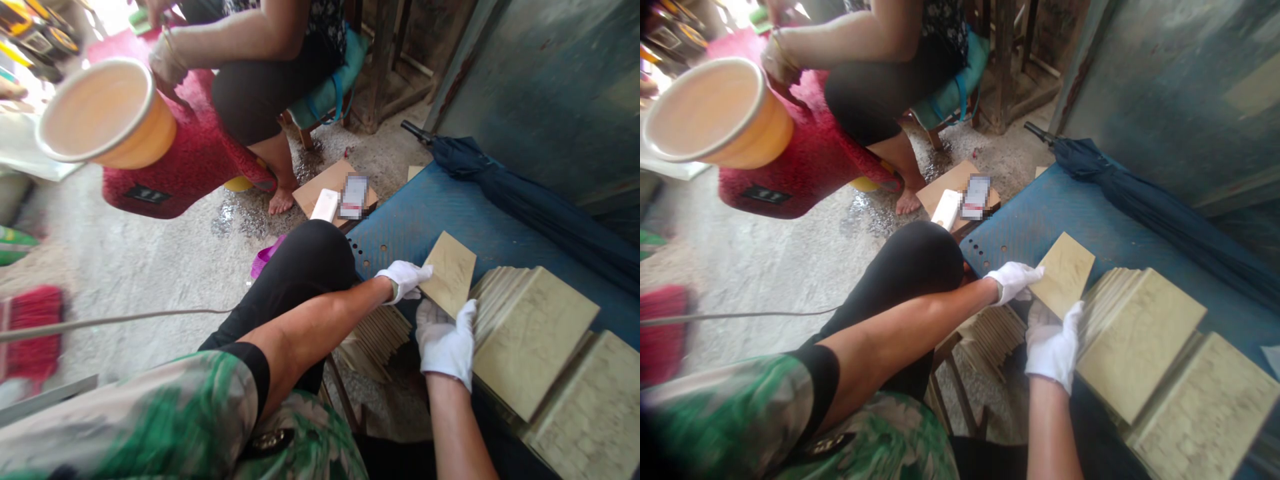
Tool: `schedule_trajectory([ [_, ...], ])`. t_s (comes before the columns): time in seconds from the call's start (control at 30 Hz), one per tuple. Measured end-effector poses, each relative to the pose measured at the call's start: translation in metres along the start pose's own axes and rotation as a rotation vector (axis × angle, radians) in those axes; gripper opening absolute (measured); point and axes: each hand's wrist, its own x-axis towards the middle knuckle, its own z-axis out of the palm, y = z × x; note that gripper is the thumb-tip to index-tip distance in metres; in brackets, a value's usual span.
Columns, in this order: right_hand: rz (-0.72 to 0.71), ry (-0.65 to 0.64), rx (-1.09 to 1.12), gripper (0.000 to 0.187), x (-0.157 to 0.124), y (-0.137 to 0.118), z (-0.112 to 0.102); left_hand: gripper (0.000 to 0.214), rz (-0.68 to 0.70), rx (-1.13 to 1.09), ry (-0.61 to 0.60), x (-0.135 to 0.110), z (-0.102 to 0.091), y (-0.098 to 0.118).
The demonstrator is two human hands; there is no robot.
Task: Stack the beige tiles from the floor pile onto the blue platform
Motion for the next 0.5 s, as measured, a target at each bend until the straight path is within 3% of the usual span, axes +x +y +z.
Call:
schedule_trajectory([
  [0.17, 0.032, -0.111, -0.009, 0.055, -0.017, 0.004, 0.01, 0.028, 0.057, -0.009, 0.028, -0.006, 0.005, 0.005],
  [0.3, 0.06, -0.116, -0.081, 0.051, -0.023, 0.008, 0.017, 0.024, 0.106, 0.054, 0.052, -0.009, 0.009, 0.004],
  [0.5, -0.067, -0.111, -0.123, 0.044, -0.022, 0.002, 0.02, 0.029, 0.161, 0.201, 0.089, -0.013, 0.016, -0.003],
])
